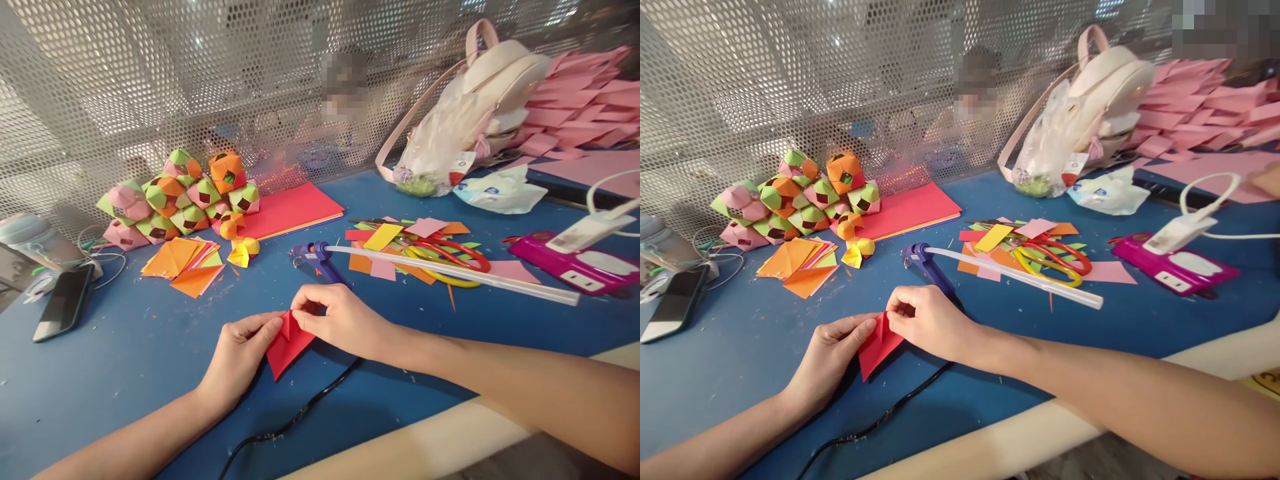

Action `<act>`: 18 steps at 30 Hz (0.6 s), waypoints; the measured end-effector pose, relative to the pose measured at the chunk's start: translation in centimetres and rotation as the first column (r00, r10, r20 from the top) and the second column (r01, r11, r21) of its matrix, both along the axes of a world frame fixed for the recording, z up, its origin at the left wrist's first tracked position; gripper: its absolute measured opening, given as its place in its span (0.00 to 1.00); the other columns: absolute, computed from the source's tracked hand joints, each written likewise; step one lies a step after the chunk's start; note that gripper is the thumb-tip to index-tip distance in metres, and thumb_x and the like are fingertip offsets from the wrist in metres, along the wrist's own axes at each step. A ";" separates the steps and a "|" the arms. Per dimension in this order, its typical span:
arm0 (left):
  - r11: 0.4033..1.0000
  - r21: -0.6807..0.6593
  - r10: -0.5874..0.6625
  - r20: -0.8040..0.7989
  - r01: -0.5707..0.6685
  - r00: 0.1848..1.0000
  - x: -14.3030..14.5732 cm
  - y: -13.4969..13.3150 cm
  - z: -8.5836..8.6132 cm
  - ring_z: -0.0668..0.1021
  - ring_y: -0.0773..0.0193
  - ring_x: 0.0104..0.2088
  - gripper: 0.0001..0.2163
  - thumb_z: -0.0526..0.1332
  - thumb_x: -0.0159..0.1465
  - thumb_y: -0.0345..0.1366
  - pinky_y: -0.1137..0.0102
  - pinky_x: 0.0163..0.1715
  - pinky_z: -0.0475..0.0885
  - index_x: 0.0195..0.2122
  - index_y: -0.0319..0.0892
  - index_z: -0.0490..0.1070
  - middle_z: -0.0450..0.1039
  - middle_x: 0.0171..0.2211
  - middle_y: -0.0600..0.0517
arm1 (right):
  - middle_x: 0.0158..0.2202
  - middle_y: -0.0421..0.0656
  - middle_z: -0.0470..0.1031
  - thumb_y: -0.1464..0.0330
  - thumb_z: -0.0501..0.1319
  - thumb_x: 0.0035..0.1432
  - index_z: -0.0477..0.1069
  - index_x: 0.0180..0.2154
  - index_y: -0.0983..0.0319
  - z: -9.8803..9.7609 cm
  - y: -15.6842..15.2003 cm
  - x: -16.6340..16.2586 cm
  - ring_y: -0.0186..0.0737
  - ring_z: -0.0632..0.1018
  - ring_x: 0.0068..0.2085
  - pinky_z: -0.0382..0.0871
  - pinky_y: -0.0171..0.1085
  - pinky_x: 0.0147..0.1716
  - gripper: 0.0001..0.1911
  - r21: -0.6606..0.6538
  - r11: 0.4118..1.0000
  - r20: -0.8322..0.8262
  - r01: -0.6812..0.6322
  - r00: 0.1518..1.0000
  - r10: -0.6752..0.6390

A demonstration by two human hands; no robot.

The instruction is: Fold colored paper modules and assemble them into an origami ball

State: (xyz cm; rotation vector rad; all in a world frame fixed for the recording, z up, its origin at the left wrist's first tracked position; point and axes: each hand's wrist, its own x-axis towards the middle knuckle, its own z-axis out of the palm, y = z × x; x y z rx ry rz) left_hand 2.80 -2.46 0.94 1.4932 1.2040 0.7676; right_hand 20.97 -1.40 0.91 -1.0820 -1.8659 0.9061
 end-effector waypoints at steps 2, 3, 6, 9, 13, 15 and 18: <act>1.000 0.002 -0.017 -0.006 0.018 1.000 0.0 0.0 0.0 0.77 0.58 0.44 0.14 0.58 0.61 0.42 0.71 0.42 0.73 0.44 0.45 0.76 0.79 0.42 0.52 | 0.22 0.36 0.67 0.75 0.55 0.52 0.66 0.23 0.62 -0.1 0.0 0.0 0.31 0.68 0.26 0.63 0.31 0.26 0.07 0.021 1.000 -0.012 -0.001 1.000 0.001; 1.000 0.001 -0.019 -0.008 0.019 1.000 -0.1 0.0 -0.1 0.77 0.58 0.44 0.13 0.58 0.61 0.42 0.70 0.42 0.73 0.44 0.45 0.76 0.79 0.41 0.52 | 0.22 0.36 0.67 0.75 0.55 0.52 0.66 0.23 0.62 -0.2 0.0 0.0 0.31 0.68 0.26 0.63 0.31 0.26 0.07 0.028 1.000 -0.016 -0.001 1.000 0.002; 1.000 -0.009 -0.005 -0.007 0.005 1.000 -0.1 0.0 -0.2 0.78 0.58 0.42 0.13 0.60 0.60 0.42 0.71 0.40 0.73 0.43 0.45 0.77 0.79 0.39 0.52 | 0.22 0.36 0.67 0.75 0.55 0.52 0.66 0.23 0.62 -0.2 -0.1 0.0 0.31 0.68 0.26 0.63 0.30 0.26 0.08 0.036 0.999 -0.025 -0.003 1.000 0.004; 1.000 -0.016 0.012 -0.003 -0.012 1.000 -0.1 0.0 -0.1 0.79 0.60 0.40 0.11 0.61 0.59 0.41 0.72 0.38 0.73 0.40 0.45 0.78 0.80 0.37 0.52 | 0.23 0.36 0.68 0.76 0.55 0.52 0.66 0.23 0.62 -0.3 -0.1 -0.1 0.31 0.68 0.26 0.63 0.30 0.26 0.08 0.038 0.999 -0.030 -0.006 1.000 0.007; 0.999 -0.032 0.030 0.014 -0.030 0.999 0.1 -0.1 0.2 0.79 0.61 0.36 0.11 0.62 0.58 0.40 0.73 0.36 0.73 0.38 0.43 0.79 0.80 0.35 0.51 | 0.23 0.36 0.68 0.76 0.54 0.52 0.66 0.23 0.62 -0.2 -0.1 0.0 0.31 0.68 0.27 0.63 0.31 0.27 0.08 0.039 0.999 -0.039 -0.018 0.999 0.020; 0.999 -0.040 0.037 0.025 -0.036 0.999 0.1 -0.1 0.3 0.79 0.61 0.35 0.11 0.63 0.57 0.40 0.73 0.34 0.73 0.37 0.42 0.79 0.80 0.34 0.51 | 0.23 0.37 0.69 0.75 0.55 0.52 0.67 0.24 0.62 -0.2 0.0 0.0 0.31 0.69 0.27 0.64 0.31 0.27 0.08 0.036 0.999 -0.042 -0.021 0.999 0.023; 0.998 -0.053 0.044 0.035 -0.042 0.998 0.1 -0.1 0.3 0.79 0.62 0.33 0.10 0.64 0.56 0.40 0.73 0.32 0.73 0.36 0.42 0.79 0.80 0.33 0.50 | 0.24 0.37 0.70 0.75 0.55 0.52 0.67 0.24 0.62 -0.2 -0.1 0.0 0.31 0.69 0.27 0.64 0.31 0.28 0.07 0.025 0.999 -0.046 -0.027 0.999 0.028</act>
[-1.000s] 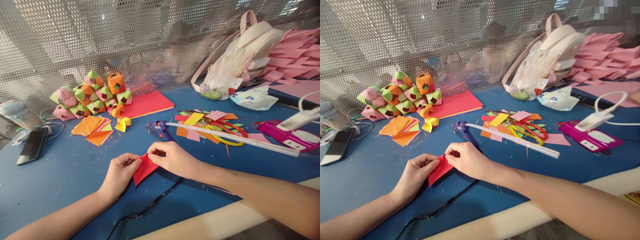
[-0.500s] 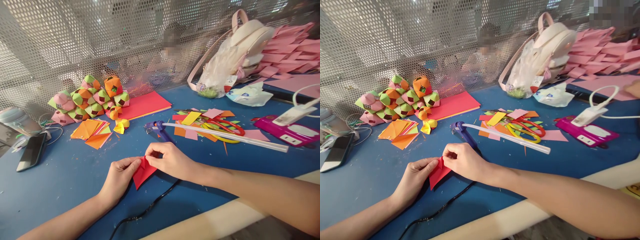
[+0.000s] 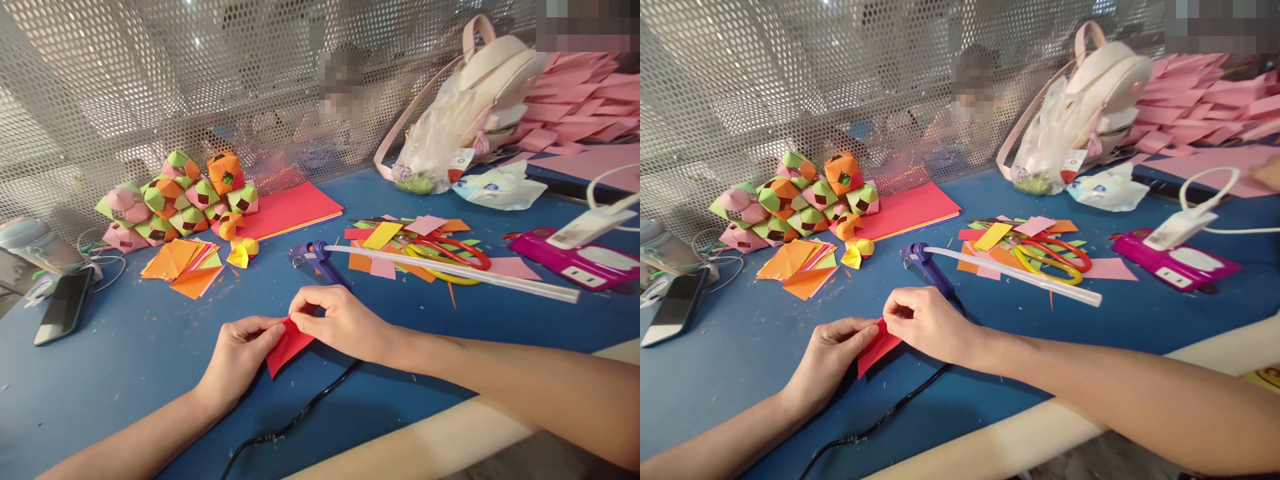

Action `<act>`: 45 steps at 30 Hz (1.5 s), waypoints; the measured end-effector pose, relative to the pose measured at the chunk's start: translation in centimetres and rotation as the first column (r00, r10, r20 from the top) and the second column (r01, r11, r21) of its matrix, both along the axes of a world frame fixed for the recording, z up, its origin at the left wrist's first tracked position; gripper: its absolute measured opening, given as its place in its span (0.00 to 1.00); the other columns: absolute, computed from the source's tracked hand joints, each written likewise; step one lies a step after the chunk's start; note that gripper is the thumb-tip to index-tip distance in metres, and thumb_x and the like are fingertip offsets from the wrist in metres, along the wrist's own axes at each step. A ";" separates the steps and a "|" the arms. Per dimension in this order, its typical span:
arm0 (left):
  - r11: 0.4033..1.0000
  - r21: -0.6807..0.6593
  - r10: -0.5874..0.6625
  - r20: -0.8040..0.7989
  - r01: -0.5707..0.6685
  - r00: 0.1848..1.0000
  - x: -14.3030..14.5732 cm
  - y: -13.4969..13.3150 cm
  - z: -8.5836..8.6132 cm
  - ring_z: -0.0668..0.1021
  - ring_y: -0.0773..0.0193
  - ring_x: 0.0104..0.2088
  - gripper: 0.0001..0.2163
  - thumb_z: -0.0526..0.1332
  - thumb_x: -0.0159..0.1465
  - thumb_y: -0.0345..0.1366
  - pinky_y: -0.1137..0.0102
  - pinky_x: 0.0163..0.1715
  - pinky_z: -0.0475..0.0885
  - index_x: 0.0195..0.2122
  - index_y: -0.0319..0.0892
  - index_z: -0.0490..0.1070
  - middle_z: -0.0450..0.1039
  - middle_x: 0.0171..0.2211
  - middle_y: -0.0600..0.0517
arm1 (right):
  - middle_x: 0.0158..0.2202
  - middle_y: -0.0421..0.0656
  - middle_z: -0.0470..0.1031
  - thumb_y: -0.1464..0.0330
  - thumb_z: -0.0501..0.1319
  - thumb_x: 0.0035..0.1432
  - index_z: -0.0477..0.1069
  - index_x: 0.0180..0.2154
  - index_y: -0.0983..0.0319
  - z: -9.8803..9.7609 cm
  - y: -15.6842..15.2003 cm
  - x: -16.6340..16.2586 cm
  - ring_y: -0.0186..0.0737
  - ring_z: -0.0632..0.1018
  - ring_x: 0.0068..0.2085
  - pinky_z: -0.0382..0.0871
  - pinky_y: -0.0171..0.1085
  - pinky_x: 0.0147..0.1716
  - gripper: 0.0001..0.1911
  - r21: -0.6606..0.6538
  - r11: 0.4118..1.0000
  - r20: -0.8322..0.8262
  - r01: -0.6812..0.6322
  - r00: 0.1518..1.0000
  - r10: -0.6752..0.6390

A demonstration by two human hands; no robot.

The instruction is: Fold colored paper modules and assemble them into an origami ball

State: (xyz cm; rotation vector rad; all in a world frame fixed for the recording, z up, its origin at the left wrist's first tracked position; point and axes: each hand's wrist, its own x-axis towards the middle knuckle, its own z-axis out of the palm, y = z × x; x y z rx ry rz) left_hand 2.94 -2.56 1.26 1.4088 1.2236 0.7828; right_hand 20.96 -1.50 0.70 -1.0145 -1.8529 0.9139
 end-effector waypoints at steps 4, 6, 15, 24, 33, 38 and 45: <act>1.000 0.001 0.013 -0.003 -0.013 1.000 -0.2 0.0 -0.2 0.78 0.63 0.30 0.10 0.64 0.56 0.41 0.74 0.30 0.73 0.35 0.41 0.79 0.80 0.30 0.50 | 0.24 0.37 0.70 0.75 0.55 0.53 0.67 0.24 0.62 0.0 -0.2 0.0 0.32 0.70 0.27 0.65 0.32 0.28 0.07 -0.015 1.000 -0.004 -0.011 1.000 0.011; 1.000 0.015 0.023 -0.005 -0.023 1.000 -0.3 0.0 -0.4 0.78 0.65 0.29 0.10 0.63 0.56 0.40 0.75 0.29 0.72 0.35 0.41 0.79 0.80 0.29 0.51 | 0.24 0.37 0.70 0.75 0.55 0.53 0.68 0.25 0.62 0.1 -0.2 0.0 0.32 0.70 0.27 0.65 0.32 0.28 0.07 -0.029 0.999 -0.010 -0.018 1.000 0.018; 0.996 0.084 0.021 -0.061 -0.016 0.998 -0.4 0.0 -0.7 0.77 0.64 0.29 0.10 0.63 0.57 0.40 0.75 0.28 0.71 0.34 0.41 0.79 0.79 0.28 0.51 | 0.28 0.39 0.72 0.72 0.56 0.54 0.70 0.28 0.62 0.7 -0.2 0.0 0.33 0.71 0.30 0.65 0.33 0.31 0.05 -0.023 0.999 0.055 -0.030 0.998 0.031; 0.991 0.133 0.002 -0.116 0.014 0.993 -0.3 -0.2 -0.8 0.77 0.65 0.28 0.09 0.62 0.57 0.39 0.75 0.28 0.71 0.33 0.42 0.79 0.79 0.28 0.52 | 0.26 0.38 0.72 0.76 0.54 0.56 0.69 0.26 0.62 0.4 -0.5 -0.3 0.32 0.72 0.29 0.65 0.32 0.30 0.09 0.053 0.998 0.085 -0.033 0.996 0.029; 0.992 0.126 0.011 -0.091 0.001 0.996 -0.2 -0.2 -1.0 0.76 0.65 0.28 0.08 0.62 0.56 0.39 0.75 0.28 0.71 0.30 0.40 0.78 0.78 0.27 0.52 | 0.27 0.39 0.73 0.73 0.60 0.54 0.71 0.28 0.62 0.3 -0.3 -0.1 0.33 0.73 0.29 0.66 0.32 0.30 0.03 0.044 0.999 0.110 -0.011 0.994 0.006; 0.996 0.084 0.008 -0.056 -0.003 0.998 0.0 -0.1 -1.2 0.72 0.70 0.23 0.04 0.65 0.53 0.34 0.78 0.23 0.66 0.27 0.40 0.75 0.74 0.23 0.55 | 0.26 0.38 0.72 0.76 0.58 0.55 0.71 0.26 0.63 -0.4 -0.3 -0.3 0.31 0.72 0.28 0.65 0.31 0.29 0.08 0.126 0.991 0.081 -0.047 0.996 0.037; 0.997 0.054 0.050 -0.006 -0.049 0.999 0.0 0.2 -1.1 0.70 0.73 0.22 0.05 0.65 0.54 0.35 0.79 0.22 0.65 0.29 0.39 0.74 0.72 0.22 0.56 | 0.31 0.40 0.75 0.75 0.57 0.56 0.72 0.31 0.63 -0.1 -0.2 -0.3 0.33 0.75 0.33 0.67 0.32 0.34 0.06 0.075 0.997 0.070 -0.030 0.997 0.024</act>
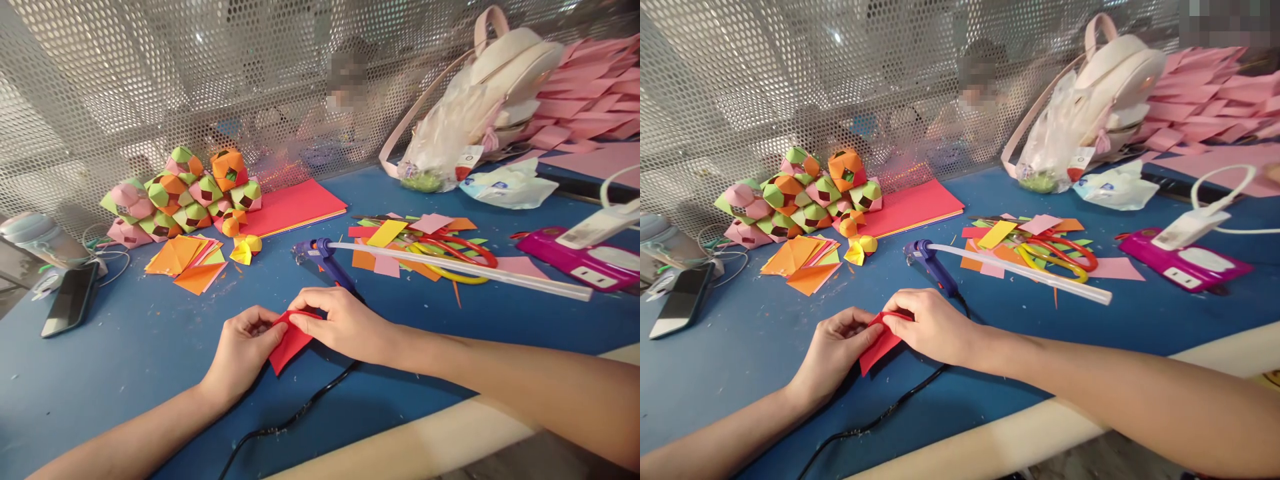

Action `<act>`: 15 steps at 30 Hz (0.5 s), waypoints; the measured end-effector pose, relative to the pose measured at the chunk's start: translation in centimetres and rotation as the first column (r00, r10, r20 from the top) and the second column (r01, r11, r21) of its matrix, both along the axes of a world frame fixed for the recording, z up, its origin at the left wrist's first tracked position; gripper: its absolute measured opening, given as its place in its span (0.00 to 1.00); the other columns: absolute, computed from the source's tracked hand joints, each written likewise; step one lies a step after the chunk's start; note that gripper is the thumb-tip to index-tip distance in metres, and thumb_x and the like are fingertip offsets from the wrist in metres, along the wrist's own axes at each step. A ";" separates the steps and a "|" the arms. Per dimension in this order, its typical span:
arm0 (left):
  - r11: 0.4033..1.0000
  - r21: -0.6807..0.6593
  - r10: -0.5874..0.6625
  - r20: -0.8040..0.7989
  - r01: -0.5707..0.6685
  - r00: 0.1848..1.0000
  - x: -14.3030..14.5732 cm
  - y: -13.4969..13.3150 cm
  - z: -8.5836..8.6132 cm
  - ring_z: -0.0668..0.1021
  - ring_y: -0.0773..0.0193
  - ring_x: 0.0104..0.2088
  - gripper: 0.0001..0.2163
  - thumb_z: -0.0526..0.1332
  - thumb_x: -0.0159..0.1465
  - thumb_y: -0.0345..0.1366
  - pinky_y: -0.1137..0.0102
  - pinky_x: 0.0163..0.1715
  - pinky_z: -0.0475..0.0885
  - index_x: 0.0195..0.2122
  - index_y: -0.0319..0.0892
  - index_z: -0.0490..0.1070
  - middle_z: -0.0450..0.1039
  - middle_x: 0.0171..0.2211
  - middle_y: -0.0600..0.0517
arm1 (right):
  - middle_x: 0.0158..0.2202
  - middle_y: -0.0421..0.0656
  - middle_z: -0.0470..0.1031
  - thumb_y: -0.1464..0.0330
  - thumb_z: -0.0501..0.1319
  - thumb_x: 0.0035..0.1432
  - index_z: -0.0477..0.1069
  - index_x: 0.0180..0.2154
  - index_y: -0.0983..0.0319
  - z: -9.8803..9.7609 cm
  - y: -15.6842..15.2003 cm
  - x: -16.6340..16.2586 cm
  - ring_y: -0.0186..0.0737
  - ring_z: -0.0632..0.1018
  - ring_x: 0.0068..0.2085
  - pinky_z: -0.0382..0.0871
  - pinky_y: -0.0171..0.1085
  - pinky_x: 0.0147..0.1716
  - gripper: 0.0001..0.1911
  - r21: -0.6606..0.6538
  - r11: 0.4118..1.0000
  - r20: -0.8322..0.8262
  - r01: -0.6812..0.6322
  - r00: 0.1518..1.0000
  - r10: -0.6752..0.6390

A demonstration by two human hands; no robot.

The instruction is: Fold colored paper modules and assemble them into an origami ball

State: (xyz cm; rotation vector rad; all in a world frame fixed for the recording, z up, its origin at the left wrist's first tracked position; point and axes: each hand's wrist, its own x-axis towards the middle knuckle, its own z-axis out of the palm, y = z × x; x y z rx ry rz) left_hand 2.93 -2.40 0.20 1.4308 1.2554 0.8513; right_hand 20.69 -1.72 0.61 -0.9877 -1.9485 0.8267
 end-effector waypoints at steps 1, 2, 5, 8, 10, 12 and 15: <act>1.000 -0.002 -0.002 0.009 0.002 1.000 0.0 0.0 0.0 0.70 0.73 0.22 0.05 0.65 0.54 0.36 0.79 0.22 0.65 0.29 0.40 0.74 0.73 0.22 0.56 | 0.30 0.40 0.75 0.75 0.57 0.55 0.72 0.30 0.63 0.0 0.0 0.0 0.33 0.75 0.32 0.67 0.32 0.34 0.06 -0.007 1.000 -0.001 0.015 1.000 -0.015; 1.000 0.000 -0.007 0.015 0.007 1.000 0.0 0.0 0.0 0.71 0.72 0.23 0.06 0.64 0.55 0.36 0.79 0.23 0.66 0.30 0.40 0.74 0.73 0.23 0.56 | 0.29 0.40 0.75 0.75 0.57 0.55 0.72 0.29 0.63 0.1 0.0 0.0 0.33 0.74 0.32 0.67 0.32 0.33 0.07 -0.012 1.000 -0.001 0.026 1.000 -0.026; 0.999 0.013 -0.034 0.014 0.034 0.999 0.1 -0.2 0.2 0.73 0.69 0.27 0.09 0.64 0.55 0.38 0.77 0.27 0.69 0.35 0.41 0.76 0.76 0.28 0.54 | 0.27 0.38 0.74 0.76 0.56 0.54 0.71 0.27 0.63 0.0 0.1 0.0 0.32 0.74 0.30 0.66 0.31 0.32 0.07 -0.019 0.998 -0.003 0.053 0.999 -0.053; 0.997 0.045 -0.063 -0.030 0.064 0.998 0.0 -0.3 0.4 0.76 0.66 0.32 0.11 0.62 0.58 0.40 0.75 0.32 0.70 0.38 0.42 0.77 0.79 0.33 0.52 | 0.25 0.37 0.73 0.77 0.56 0.53 0.69 0.25 0.63 -0.1 0.1 -0.1 0.30 0.72 0.28 0.65 0.30 0.30 0.08 -0.008 0.998 -0.006 0.069 0.998 -0.069; 0.994 0.068 -0.081 -0.076 0.086 0.994 -0.1 -0.3 0.6 0.76 0.64 0.35 0.12 0.59 0.60 0.41 0.75 0.35 0.70 0.39 0.43 0.77 0.79 0.35 0.52 | 0.24 0.36 0.71 0.78 0.56 0.53 0.69 0.24 0.63 -0.2 0.1 -0.1 0.29 0.71 0.27 0.64 0.30 0.29 0.08 0.005 0.997 -0.008 0.075 0.997 -0.075; 0.992 0.073 -0.094 -0.105 0.102 0.990 -0.2 -0.2 0.6 0.76 0.63 0.36 0.13 0.57 0.62 0.42 0.75 0.35 0.69 0.40 0.44 0.78 0.79 0.35 0.52 | 0.24 0.36 0.71 0.78 0.56 0.53 0.69 0.24 0.63 -0.2 0.1 -0.1 0.29 0.71 0.26 0.63 0.30 0.28 0.09 0.016 0.997 -0.014 0.074 0.997 -0.074; 0.994 0.048 -0.098 -0.088 0.103 0.991 -0.2 -0.1 0.5 0.76 0.62 0.37 0.12 0.59 0.61 0.42 0.75 0.35 0.69 0.39 0.44 0.78 0.79 0.35 0.52 | 0.24 0.37 0.71 0.77 0.56 0.53 0.70 0.25 0.63 -0.2 0.1 -0.2 0.29 0.70 0.27 0.63 0.30 0.29 0.08 0.023 0.997 -0.020 0.067 0.998 -0.067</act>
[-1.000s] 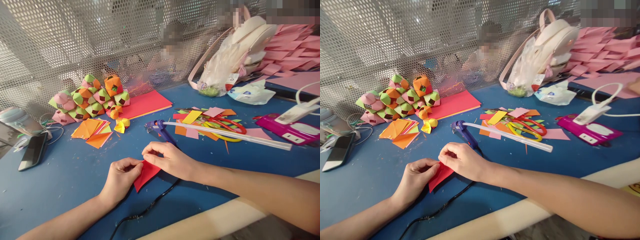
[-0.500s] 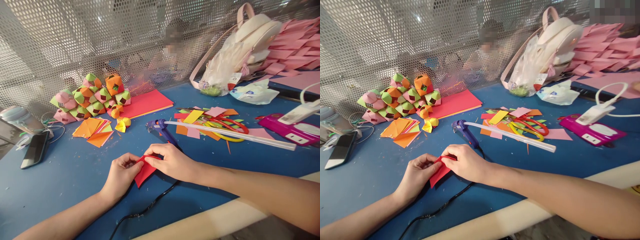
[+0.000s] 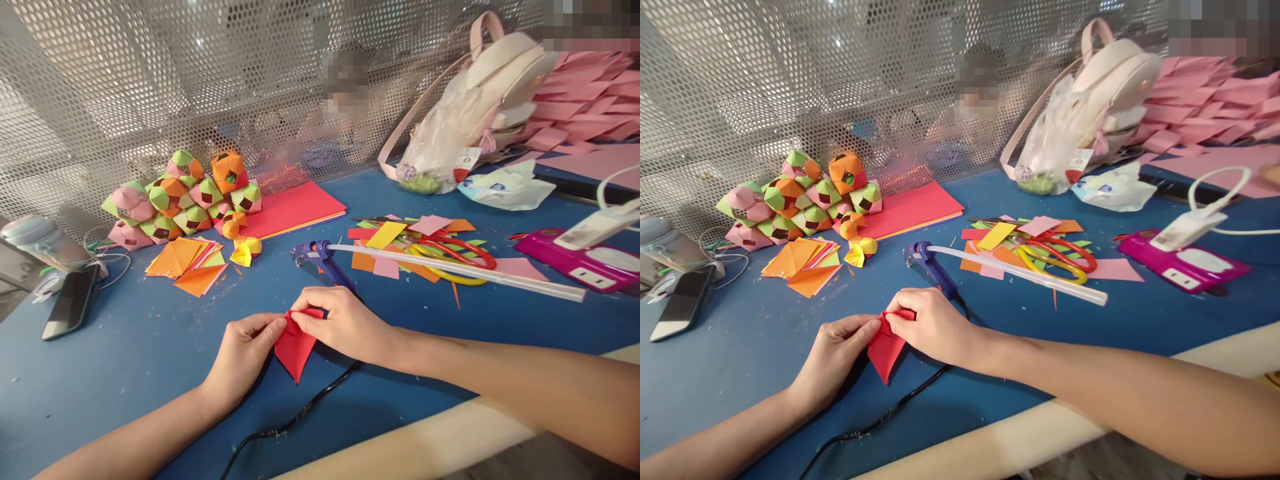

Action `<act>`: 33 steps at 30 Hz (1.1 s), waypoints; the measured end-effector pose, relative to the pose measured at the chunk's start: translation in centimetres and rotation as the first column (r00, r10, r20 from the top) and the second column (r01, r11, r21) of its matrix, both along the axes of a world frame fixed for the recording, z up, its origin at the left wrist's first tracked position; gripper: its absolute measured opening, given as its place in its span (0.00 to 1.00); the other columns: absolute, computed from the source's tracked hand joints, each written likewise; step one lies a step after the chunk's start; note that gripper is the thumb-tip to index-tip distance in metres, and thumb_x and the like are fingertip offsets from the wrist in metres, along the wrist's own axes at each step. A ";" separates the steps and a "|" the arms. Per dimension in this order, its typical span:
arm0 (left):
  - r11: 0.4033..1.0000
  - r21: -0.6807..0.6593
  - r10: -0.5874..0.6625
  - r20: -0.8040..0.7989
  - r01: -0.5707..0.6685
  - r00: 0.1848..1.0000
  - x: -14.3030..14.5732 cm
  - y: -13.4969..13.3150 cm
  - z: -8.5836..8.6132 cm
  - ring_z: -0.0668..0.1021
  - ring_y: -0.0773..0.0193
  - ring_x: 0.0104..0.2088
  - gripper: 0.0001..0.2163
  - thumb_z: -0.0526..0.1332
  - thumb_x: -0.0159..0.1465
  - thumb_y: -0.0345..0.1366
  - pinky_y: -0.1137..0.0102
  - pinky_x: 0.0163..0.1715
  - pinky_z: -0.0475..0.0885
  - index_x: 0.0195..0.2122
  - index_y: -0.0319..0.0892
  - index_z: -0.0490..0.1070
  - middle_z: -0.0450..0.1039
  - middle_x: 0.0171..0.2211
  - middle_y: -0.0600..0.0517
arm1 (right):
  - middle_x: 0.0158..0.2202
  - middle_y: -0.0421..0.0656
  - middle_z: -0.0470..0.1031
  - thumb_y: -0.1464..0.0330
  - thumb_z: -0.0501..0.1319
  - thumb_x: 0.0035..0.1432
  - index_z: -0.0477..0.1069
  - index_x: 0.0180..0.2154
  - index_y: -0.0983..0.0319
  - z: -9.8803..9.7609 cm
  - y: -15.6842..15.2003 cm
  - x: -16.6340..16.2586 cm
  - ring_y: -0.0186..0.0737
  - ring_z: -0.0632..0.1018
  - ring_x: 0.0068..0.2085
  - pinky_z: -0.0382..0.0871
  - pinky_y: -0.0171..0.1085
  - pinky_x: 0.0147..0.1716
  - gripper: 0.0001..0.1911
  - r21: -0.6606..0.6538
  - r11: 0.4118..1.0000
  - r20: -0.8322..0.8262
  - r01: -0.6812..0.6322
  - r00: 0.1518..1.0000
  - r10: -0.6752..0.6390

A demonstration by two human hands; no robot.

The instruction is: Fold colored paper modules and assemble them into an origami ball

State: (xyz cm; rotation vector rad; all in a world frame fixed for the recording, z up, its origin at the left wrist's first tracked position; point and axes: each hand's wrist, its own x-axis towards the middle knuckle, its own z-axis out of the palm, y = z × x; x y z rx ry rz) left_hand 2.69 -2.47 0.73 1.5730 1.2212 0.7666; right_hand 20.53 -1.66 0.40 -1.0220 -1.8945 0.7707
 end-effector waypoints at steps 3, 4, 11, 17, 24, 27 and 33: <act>0.999 -0.039 0.018 0.041 -0.016 0.999 0.0 0.0 -0.1 0.76 0.63 0.35 0.11 0.61 0.59 0.42 0.75 0.33 0.69 0.37 0.44 0.79 0.79 0.33 0.52 | 0.24 0.37 0.71 0.76 0.57 0.54 0.70 0.25 0.63 0.0 0.0 0.0 0.30 0.70 0.26 0.63 0.30 0.28 0.08 -0.012 1.000 0.001 -0.006 1.000 0.006; 0.999 -0.050 0.024 0.053 -0.021 0.998 0.0 0.0 -0.2 0.76 0.63 0.34 0.11 0.62 0.58 0.42 0.75 0.33 0.69 0.37 0.44 0.79 0.79 0.32 0.52 | 0.24 0.37 0.70 0.76 0.57 0.54 0.70 0.25 0.63 0.0 0.0 0.0 0.30 0.70 0.26 0.63 0.30 0.28 0.08 -0.019 1.000 0.000 -0.008 1.000 0.008; 0.994 -0.111 0.037 0.104 -0.025 0.994 0.0 0.1 -0.3 0.75 0.65 0.30 0.10 0.63 0.57 0.42 0.74 0.31 0.68 0.33 0.42 0.79 0.79 0.29 0.51 | 0.25 0.38 0.72 0.76 0.57 0.54 0.71 0.26 0.63 0.2 -0.1 0.2 0.31 0.71 0.28 0.64 0.31 0.29 0.07 -0.066 0.997 -0.017 -0.027 1.000 0.026; 0.988 -0.146 0.062 0.130 -0.043 0.990 0.1 0.1 -0.3 0.73 0.67 0.27 0.09 0.64 0.55 0.40 0.75 0.28 0.68 0.29 0.41 0.79 0.78 0.26 0.51 | 0.25 0.38 0.72 0.76 0.57 0.53 0.71 0.25 0.64 0.3 -0.2 0.1 0.31 0.71 0.28 0.64 0.31 0.29 0.08 -0.073 0.996 -0.030 -0.041 0.999 0.039; 0.991 -0.111 0.090 0.117 -0.077 0.989 0.1 -0.1 -0.2 0.71 0.70 0.24 0.08 0.64 0.55 0.38 0.77 0.25 0.66 0.26 0.40 0.78 0.76 0.23 0.53 | 0.25 0.38 0.72 0.76 0.57 0.53 0.70 0.25 0.63 0.2 -0.3 0.0 0.31 0.72 0.28 0.64 0.31 0.30 0.07 -0.038 0.997 -0.032 -0.069 0.997 0.068; 0.994 -0.083 0.075 0.107 -0.066 0.991 0.0 -0.2 -0.3 0.71 0.70 0.24 0.08 0.63 0.56 0.38 0.77 0.25 0.66 0.26 0.40 0.77 0.75 0.23 0.53 | 0.27 0.39 0.72 0.75 0.58 0.53 0.70 0.27 0.64 0.1 -0.4 0.0 0.32 0.72 0.30 0.65 0.32 0.31 0.05 -0.020 0.997 -0.003 -0.075 0.997 0.075; 0.997 -0.071 0.049 0.077 -0.044 0.996 0.0 -0.1 -0.4 0.71 0.70 0.24 0.07 0.63 0.55 0.36 0.77 0.25 0.66 0.26 0.39 0.76 0.74 0.23 0.54 | 0.28 0.39 0.72 0.75 0.58 0.53 0.69 0.27 0.63 0.0 -0.4 -0.1 0.33 0.72 0.30 0.65 0.32 0.31 0.04 0.013 0.998 0.000 -0.061 0.998 0.061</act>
